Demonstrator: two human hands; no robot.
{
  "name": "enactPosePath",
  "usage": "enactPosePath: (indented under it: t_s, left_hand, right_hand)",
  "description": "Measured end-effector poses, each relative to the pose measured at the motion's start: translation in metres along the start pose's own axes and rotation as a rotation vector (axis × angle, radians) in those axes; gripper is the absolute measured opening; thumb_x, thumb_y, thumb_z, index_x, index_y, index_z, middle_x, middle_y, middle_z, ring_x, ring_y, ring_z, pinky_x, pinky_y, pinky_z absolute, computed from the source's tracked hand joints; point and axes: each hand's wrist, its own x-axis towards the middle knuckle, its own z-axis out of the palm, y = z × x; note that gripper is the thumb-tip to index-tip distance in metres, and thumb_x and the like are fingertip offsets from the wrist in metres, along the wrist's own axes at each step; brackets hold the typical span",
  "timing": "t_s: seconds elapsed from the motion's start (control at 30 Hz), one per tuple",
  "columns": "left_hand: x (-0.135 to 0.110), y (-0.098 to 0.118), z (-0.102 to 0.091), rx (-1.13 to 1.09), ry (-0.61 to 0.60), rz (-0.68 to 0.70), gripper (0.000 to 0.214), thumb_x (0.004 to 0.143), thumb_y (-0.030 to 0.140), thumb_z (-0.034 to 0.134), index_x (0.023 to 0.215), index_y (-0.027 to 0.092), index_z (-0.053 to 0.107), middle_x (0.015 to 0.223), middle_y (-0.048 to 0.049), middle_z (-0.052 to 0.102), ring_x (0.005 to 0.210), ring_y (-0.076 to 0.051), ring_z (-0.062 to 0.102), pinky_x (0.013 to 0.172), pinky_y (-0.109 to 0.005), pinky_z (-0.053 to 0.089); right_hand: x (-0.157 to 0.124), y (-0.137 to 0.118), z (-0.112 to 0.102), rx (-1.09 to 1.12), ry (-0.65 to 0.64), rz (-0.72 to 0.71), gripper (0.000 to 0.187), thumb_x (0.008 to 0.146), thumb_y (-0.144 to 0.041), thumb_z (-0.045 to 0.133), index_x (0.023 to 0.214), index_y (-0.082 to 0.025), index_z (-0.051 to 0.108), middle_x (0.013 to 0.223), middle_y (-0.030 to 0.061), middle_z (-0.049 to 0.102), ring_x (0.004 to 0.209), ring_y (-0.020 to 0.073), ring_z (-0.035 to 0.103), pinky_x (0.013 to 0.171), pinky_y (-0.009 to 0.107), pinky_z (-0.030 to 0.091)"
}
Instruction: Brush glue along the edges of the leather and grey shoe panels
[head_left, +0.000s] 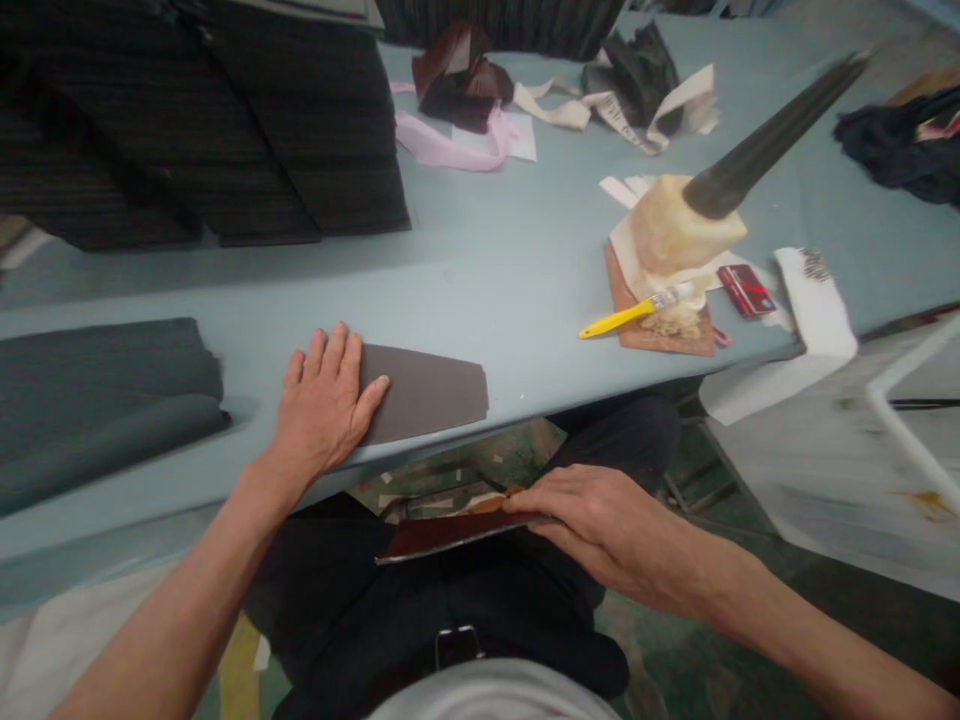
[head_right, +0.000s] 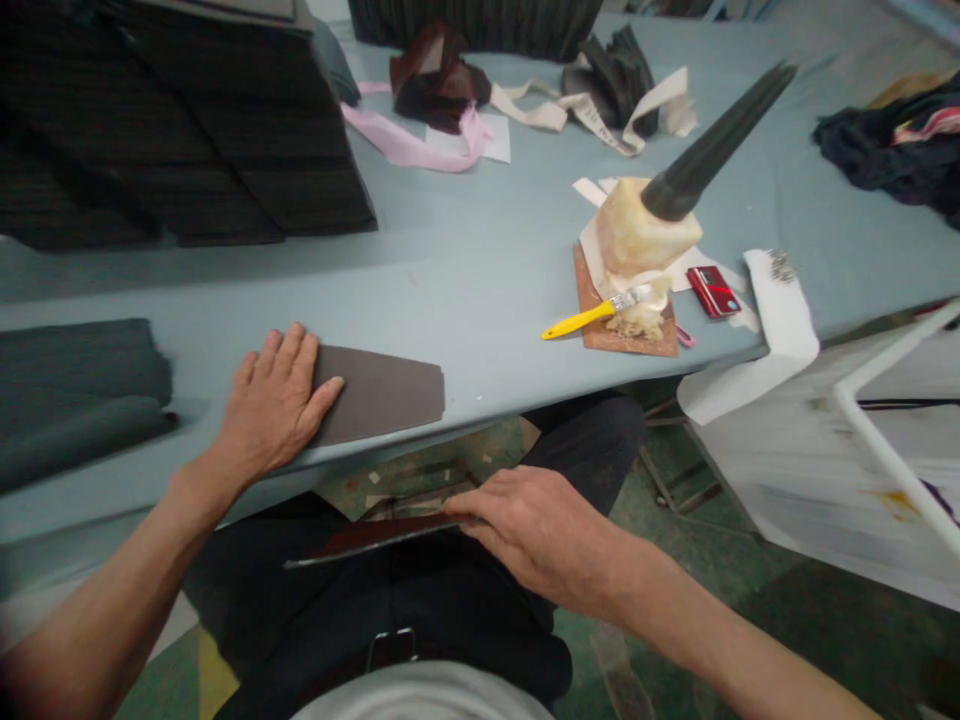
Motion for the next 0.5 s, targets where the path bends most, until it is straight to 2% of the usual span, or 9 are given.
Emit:
enactPosePath:
  t_s: [0.07, 0.13, 0.2, 0.27, 0.3, 0.33, 0.4, 0.47, 0.5]
  left_hand:
    - [0.001, 0.004, 0.000, -0.020, 0.000, -0.015, 0.083, 0.104, 0.052, 0.025, 0.164, -0.003, 0.037, 0.177, -0.0269, 0.029, 0.165, -0.049, 0.024, 0.133, -0.068, 0.020]
    - [-0.001, 0.007, -0.004, -0.081, 0.039, -0.050, 0.082, 0.103, 0.051, 0.028, 0.163, -0.003, 0.039, 0.177, -0.0270, 0.030, 0.165, -0.050, 0.023, 0.132, -0.070, 0.018]
    - [-0.007, 0.009, -0.012, -0.183, 0.124, -0.074, 0.080, 0.103, 0.051, 0.030, 0.160, -0.002, 0.045, 0.176, -0.0263, 0.032, 0.166, -0.048, 0.024, 0.133, -0.070, 0.018]
    - [-0.019, 0.011, -0.026, -0.308, 0.209, -0.077, 0.075, 0.104, 0.054, 0.031, 0.155, 0.004, 0.055, 0.172, -0.0238, 0.042, 0.164, -0.043, 0.033, 0.134, -0.064, 0.024]
    - [-0.027, 0.013, -0.032, -0.352, 0.217, -0.075, 0.072, 0.106, 0.056, 0.029, 0.151, 0.009, 0.059, 0.167, -0.0214, 0.051, 0.159, -0.038, 0.043, 0.133, -0.059, 0.031]
    - [-0.035, 0.015, -0.039, -0.503, 0.213, -0.117, 0.068, 0.106, 0.059, 0.033, 0.145, 0.013, 0.066, 0.156, -0.0181, 0.063, 0.150, -0.035, 0.055, 0.131, -0.056, 0.036]
    - [-0.053, 0.025, -0.047, -0.914, -0.002, -0.220, 0.069, 0.100, 0.074, 0.045, 0.131, 0.021, 0.075, 0.135, -0.0137, 0.077, 0.131, -0.035, 0.069, 0.122, -0.056, 0.049]
    - [-0.066, 0.043, -0.048, -1.320, -0.258, -0.246, 0.082, 0.086, 0.088, 0.057, 0.126, 0.020, 0.078, 0.127, -0.0171, 0.080, 0.124, -0.040, 0.073, 0.113, -0.057, 0.057]
    - [-0.071, 0.055, -0.047, -1.449, -0.334, -0.274, 0.085, 0.078, 0.089, 0.068, 0.125, 0.019, 0.079, 0.126, -0.0183, 0.080, 0.124, -0.042, 0.073, 0.111, -0.056, 0.059]
  right_hand:
    - [-0.002, 0.002, -0.004, 0.202, 0.032, 0.131, 0.032, 0.113, -0.033, 0.048, 0.131, -0.024, 0.073, 0.116, 0.0062, 0.083, 0.104, 0.0208, 0.077, 0.095, 0.032, 0.059]
    - [-0.001, 0.004, -0.007, 0.392, 0.096, 0.240, 0.038, 0.113, -0.045, 0.046, 0.113, -0.022, 0.076, 0.101, 0.0044, 0.081, 0.091, 0.0199, 0.073, 0.086, 0.030, 0.058]
    - [0.002, 0.006, -0.008, 0.583, 0.129, 0.300, 0.049, 0.111, -0.057, 0.046, 0.093, -0.020, 0.072, 0.083, 0.0010, 0.072, 0.075, 0.0164, 0.062, 0.072, 0.027, 0.053]
    - [0.006, 0.007, -0.009, 0.772, 0.150, 0.308, 0.055, 0.109, -0.065, 0.047, 0.087, -0.019, 0.067, 0.077, -0.0008, 0.064, 0.071, 0.0139, 0.053, 0.066, 0.025, 0.049]
    - [0.008, 0.008, -0.008, 0.866, 0.155, 0.299, 0.057, 0.108, -0.067, 0.048, 0.089, -0.018, 0.067, 0.079, -0.0007, 0.064, 0.072, 0.0136, 0.053, 0.068, 0.025, 0.049]
    - [0.010, 0.009, -0.007, 0.956, 0.157, 0.281, 0.057, 0.107, -0.069, 0.049, 0.092, -0.017, 0.068, 0.082, -0.0001, 0.066, 0.075, 0.0138, 0.054, 0.070, 0.025, 0.050]
    - [0.016, 0.009, -0.003, 1.107, 0.151, 0.240, 0.055, 0.106, -0.068, 0.053, 0.100, -0.017, 0.071, 0.088, 0.0012, 0.070, 0.081, 0.0145, 0.059, 0.077, 0.026, 0.053]
    - [0.024, 0.009, 0.003, 1.219, 0.137, 0.201, 0.052, 0.105, -0.066, 0.057, 0.106, -0.017, 0.073, 0.090, 0.0018, 0.072, 0.084, 0.0148, 0.063, 0.082, 0.027, 0.056]
    - [0.028, 0.009, 0.006, 1.262, 0.136, 0.187, 0.051, 0.105, -0.065, 0.058, 0.106, -0.017, 0.073, 0.088, 0.0017, 0.072, 0.083, 0.0145, 0.063, 0.081, 0.027, 0.056]
